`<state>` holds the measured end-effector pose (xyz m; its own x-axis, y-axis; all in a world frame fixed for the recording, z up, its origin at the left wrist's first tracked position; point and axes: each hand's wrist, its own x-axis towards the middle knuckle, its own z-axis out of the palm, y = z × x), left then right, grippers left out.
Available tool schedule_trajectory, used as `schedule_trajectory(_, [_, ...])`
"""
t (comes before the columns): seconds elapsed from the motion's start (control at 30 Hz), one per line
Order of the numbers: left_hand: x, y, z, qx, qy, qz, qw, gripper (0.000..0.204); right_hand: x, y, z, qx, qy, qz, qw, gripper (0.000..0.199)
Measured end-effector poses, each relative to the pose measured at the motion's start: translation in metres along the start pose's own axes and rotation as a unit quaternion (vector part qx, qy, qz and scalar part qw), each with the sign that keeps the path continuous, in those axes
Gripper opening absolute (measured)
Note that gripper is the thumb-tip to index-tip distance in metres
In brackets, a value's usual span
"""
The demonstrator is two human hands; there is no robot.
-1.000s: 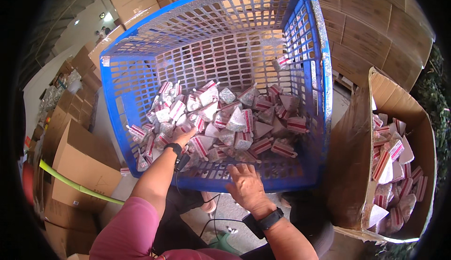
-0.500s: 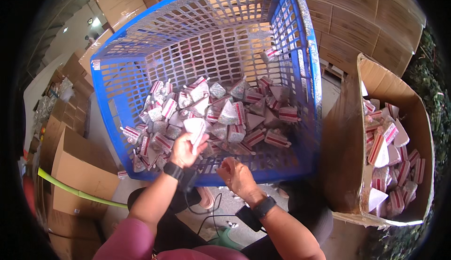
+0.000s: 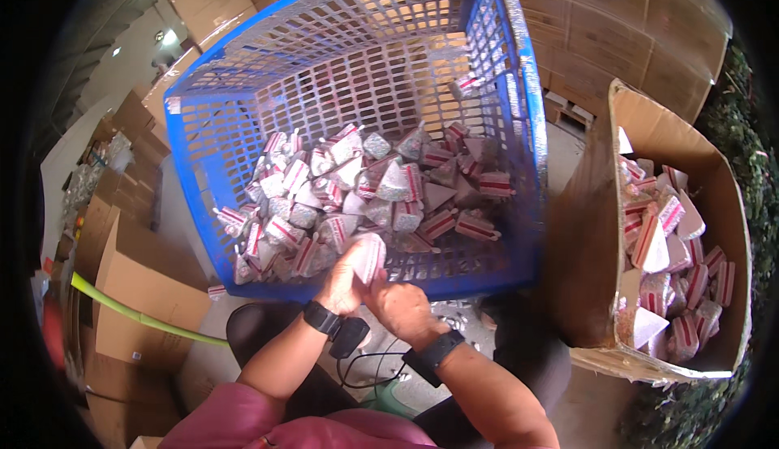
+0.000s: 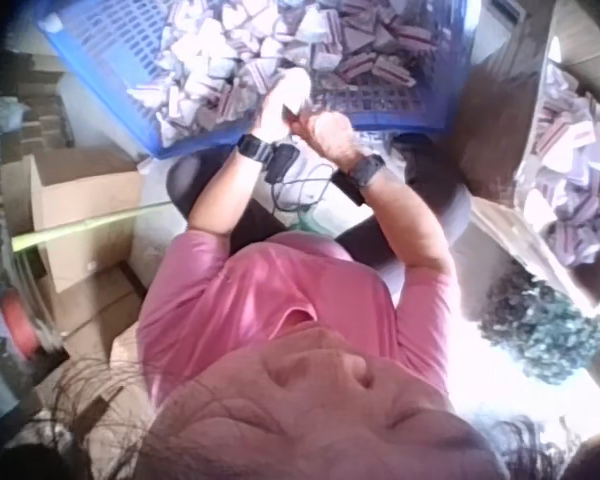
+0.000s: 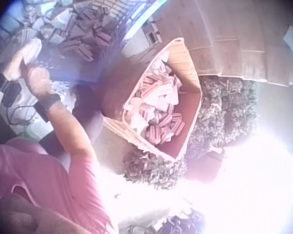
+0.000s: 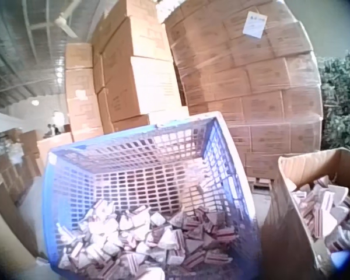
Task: Sorting and inspecting small packaged foam or plastic products from a large blue crate into a cardboard box.
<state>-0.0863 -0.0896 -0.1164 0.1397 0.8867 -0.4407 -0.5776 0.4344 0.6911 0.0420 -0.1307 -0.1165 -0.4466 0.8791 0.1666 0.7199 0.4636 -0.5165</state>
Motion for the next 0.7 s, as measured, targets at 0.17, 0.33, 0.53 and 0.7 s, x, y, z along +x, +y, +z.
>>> schedule_trajectory(0.17, [0.008,-0.002,-0.013,0.055,-0.043,-0.045,0.997,0.027,-0.007,0.025,0.006,0.120,-0.045,-0.102,0.987,0.015])
schedule_trajectory(0.33, [0.026,0.023,-0.047,0.014,-0.046,-0.059,0.997,0.029,0.003,0.024,-0.028,0.130,0.002,-0.020,0.991,0.016])
schedule_trajectory(0.53, [0.071,0.097,-0.137,0.086,-0.028,0.022,0.996,0.031,0.001,0.010,-0.021,0.050,-0.007,-0.057,0.997,0.011])
schedule_trajectory(0.7, [0.066,0.126,-0.157,0.443,0.105,0.194,0.869,0.013,0.003,0.010,-0.026,0.025,-0.005,-0.076,0.997,0.010])
